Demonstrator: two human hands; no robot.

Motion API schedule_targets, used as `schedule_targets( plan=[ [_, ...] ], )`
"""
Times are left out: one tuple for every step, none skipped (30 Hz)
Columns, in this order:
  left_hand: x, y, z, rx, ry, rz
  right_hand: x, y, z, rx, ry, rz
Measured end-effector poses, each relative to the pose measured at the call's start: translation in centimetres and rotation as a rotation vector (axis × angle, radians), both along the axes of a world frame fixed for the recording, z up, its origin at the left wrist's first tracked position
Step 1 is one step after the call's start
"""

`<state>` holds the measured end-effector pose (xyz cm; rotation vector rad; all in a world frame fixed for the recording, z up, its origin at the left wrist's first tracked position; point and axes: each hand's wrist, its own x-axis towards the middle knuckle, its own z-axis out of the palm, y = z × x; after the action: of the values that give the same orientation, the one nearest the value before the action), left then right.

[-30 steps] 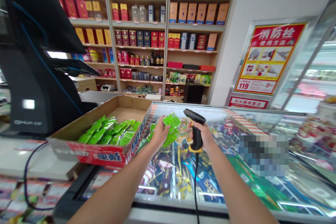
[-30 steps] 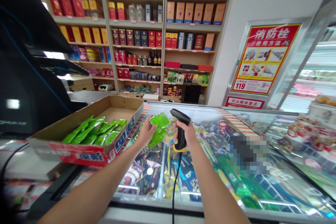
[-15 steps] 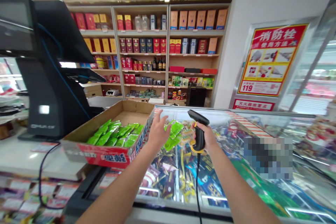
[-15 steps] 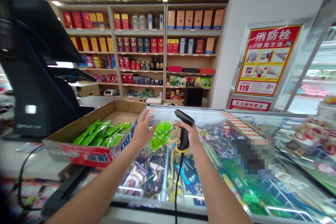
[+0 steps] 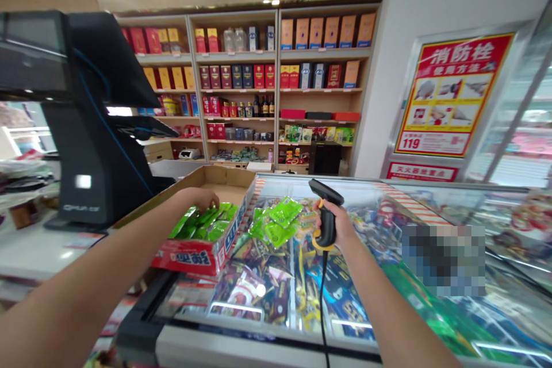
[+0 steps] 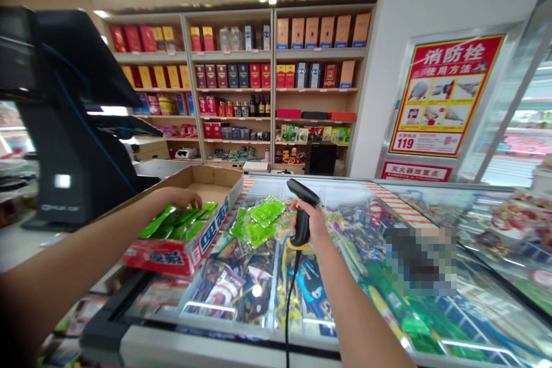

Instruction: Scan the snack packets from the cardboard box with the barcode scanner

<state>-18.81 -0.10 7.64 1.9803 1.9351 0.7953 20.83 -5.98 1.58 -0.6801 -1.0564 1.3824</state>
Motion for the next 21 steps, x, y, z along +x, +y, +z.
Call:
schedule_targets(
  plan=[
    [-0.2, -0.2, -0.1, -0.069, -0.019, -0.004, 0.0, 0.0, 0.0, 0.004, 0.011, -0.004],
    [-0.3, -0.3, -0.1, -0.139, -0.029, -0.009, 0.0, 0.1, -0.1, 0.009, 0.022, -0.010],
    [-0.3, -0.4, 0.1, -0.204, -0.017, -0.015, 0.0, 0.2, -0.1, 0.013, 0.027, -0.012],
    [-0.3, -0.5, 0.2, -0.256, 0.022, -0.022, 0.0, 0.2, -0.2, 0.013, 0.022, -0.011],
    [-0.2, -0.5, 0.4, -0.291, 0.085, -0.030, 0.0, 0.2, -0.2, 0.010, 0.009, -0.006],
    [-0.1, -0.5, 0.6, -0.323, 0.155, -0.040, 0.0, 0.2, -0.2, 0.006, -0.008, -0.001],
    [0.0, -0.5, 0.8, -0.338, 0.229, -0.051, -0.1, 0.2, -0.2, 0.001, -0.027, 0.002],
    [0.1, -0.5, 1.0, -0.329, 0.299, -0.066, -0.1, 0.1, -0.2, -0.001, -0.043, 0.004],
    [0.2, -0.5, 1.2, -0.303, 0.365, -0.088, -0.1, 0.0, -0.1, 0.000, -0.053, 0.002],
    [0.2, -0.4, 1.5, -0.270, 0.421, -0.113, -0.1, -0.1, 0.0, 0.003, -0.058, -0.001],
    [0.3, -0.4, 1.8, -0.227, 0.458, -0.133, -0.2, -0.1, 0.0, 0.005, -0.060, -0.003],
    [0.4, -0.4, 2.3, -0.173, 0.470, -0.143, -0.2, -0.2, 0.1, 0.006, -0.060, -0.003],
    [0.6, -0.5, 2.8, -0.108, 0.458, -0.135, -0.2, -0.2, 0.1, 0.008, -0.057, -0.005],
    [0.8, -0.5, 3.4, -0.036, 0.426, -0.112, -0.2, -0.3, 0.1, 0.012, -0.053, -0.007],
    [1.1, -0.7, 4.0, 0.044, 0.376, -0.077, -0.2, -0.3, 0.1, 0.017, -0.051, -0.007],
    [1.5, -0.8, 4.6, 0.123, 0.307, -0.031, -0.2, -0.2, 0.1, 0.021, -0.050, -0.007],
    [2.0, -1.0, 5.1, 0.199, 0.218, 0.016, -0.2, -0.2, 0.0, 0.024, -0.052, -0.005],
    [2.7, -1.3, 5.5, 0.266, 0.108, 0.059, -0.2, -0.1, -0.1, 0.025, -0.057, -0.001],
    [3.6, -1.6, 5.6, 0.326, -0.026, 0.092, -0.3, -0.1, -0.1, 0.026, -0.058, 0.003],
    [4.7, -1.9, 5.5, 0.375, -0.182, 0.108, -0.3, -0.1, -0.2, 0.028, -0.054, 0.003],
    [6.1, -2.2, 5.0, 0.430, -0.362, 0.117, -0.3, 0.0, -0.2, 0.033, -0.045, 0.001]
  ],
)
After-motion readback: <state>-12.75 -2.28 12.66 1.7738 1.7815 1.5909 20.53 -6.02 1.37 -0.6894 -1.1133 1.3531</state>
